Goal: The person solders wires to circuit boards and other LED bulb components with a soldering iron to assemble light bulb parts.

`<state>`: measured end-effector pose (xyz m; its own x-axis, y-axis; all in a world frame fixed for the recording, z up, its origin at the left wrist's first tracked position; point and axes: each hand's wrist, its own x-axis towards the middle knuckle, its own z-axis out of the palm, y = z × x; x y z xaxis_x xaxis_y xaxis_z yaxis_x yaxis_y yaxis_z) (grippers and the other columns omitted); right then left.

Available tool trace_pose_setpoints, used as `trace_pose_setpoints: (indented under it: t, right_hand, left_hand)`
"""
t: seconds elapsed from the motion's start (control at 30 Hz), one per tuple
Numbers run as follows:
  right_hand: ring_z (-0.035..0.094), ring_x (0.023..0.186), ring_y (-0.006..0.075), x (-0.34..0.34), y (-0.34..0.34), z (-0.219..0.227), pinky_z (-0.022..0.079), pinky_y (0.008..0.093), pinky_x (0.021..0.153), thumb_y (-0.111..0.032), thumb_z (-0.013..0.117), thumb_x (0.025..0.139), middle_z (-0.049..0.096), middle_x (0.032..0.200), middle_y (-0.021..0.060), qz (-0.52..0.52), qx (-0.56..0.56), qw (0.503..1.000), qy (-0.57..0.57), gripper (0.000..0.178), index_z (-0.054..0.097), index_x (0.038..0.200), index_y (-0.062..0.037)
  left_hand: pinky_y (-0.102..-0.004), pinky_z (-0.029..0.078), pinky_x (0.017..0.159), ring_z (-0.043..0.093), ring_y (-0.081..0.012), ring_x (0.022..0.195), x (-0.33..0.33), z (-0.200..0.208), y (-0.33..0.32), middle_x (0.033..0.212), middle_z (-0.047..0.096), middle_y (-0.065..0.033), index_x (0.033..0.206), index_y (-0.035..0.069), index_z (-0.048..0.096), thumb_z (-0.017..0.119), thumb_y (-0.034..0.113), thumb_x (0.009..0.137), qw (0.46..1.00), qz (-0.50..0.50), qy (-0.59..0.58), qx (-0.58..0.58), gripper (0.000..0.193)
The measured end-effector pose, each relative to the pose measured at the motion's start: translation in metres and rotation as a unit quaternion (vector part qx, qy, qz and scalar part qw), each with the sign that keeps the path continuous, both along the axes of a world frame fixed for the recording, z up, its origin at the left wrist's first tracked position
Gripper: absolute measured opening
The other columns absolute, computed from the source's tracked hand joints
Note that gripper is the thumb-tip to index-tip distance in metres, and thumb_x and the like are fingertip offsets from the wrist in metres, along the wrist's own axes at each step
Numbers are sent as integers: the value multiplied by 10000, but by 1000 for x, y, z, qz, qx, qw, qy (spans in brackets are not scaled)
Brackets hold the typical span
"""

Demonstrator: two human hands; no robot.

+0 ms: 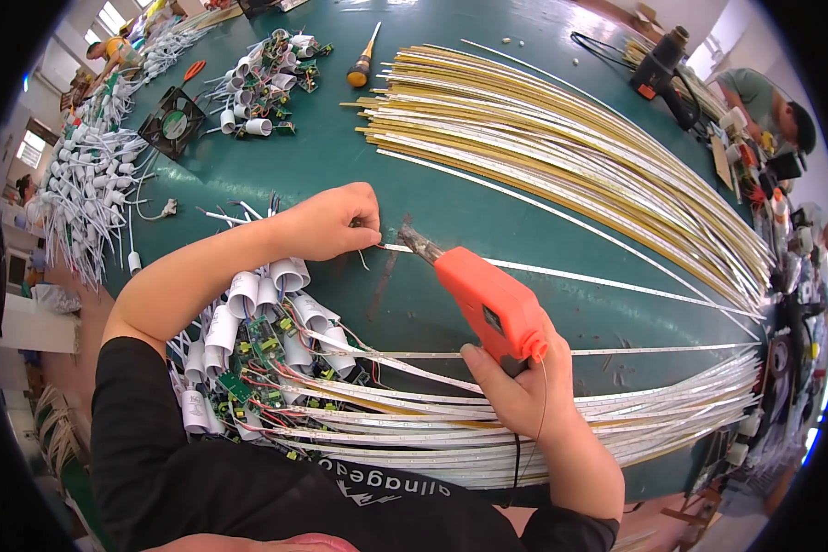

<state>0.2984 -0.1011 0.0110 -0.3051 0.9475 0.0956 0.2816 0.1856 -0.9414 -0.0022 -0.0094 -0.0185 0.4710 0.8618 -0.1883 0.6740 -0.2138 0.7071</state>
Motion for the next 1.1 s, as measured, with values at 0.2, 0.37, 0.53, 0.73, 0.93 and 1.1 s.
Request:
trace_pose_setpoints:
  t: [0.2,0.37,0.53,0.73,0.93,1.1]
  right_hand:
    - [508,695,134,-1,-1,2,442,266,659,-89,719,757,579,817,41,-1,-27,1000,14,378,571,1096,-11]
    - [511,704,136,0,-1,-2,444,266,672,-89,721,760,581,829,40,5,-25,999,20,385,567,1104,-9]
    - [569,781,159,-3,0,-2,464,283,741,-84,713,766,633,916,67,6,-11,1000,21,410,563,1139,-9]
    - [602,815,174,-11,3,5,475,290,762,-90,706,773,662,971,92,22,-47,998,-34,417,554,1152,-5]
    - [639,840,214,-13,4,-2,489,317,775,-105,708,778,671,973,106,30,-36,998,-41,443,532,1172,-4]
    - [650,846,216,-15,2,-3,495,319,774,-114,710,783,675,962,109,29,-55,998,-30,450,525,1178,-3]
  left_hand:
    - [-356,465,771,565,-284,862,-1,-4,0,947,555,-114,779,38,639,639,160,806,999,-9,31,37,125]
    - [-364,464,769,565,-289,869,0,-4,1,937,560,-113,733,40,621,633,148,788,997,-23,57,48,122]
    - [-369,465,765,566,-293,866,1,-6,1,922,567,-108,707,45,614,627,146,778,996,-21,50,65,125]
    - [-369,467,752,568,-288,857,0,-9,0,903,569,-104,702,47,613,625,142,767,997,-9,41,64,116]
    - [-383,466,733,568,-293,839,0,-11,1,889,567,-103,698,49,609,629,133,745,996,-18,37,76,98]
    - [-395,464,725,566,-299,831,0,-12,2,884,566,-104,678,53,607,640,126,725,995,-23,43,89,92]
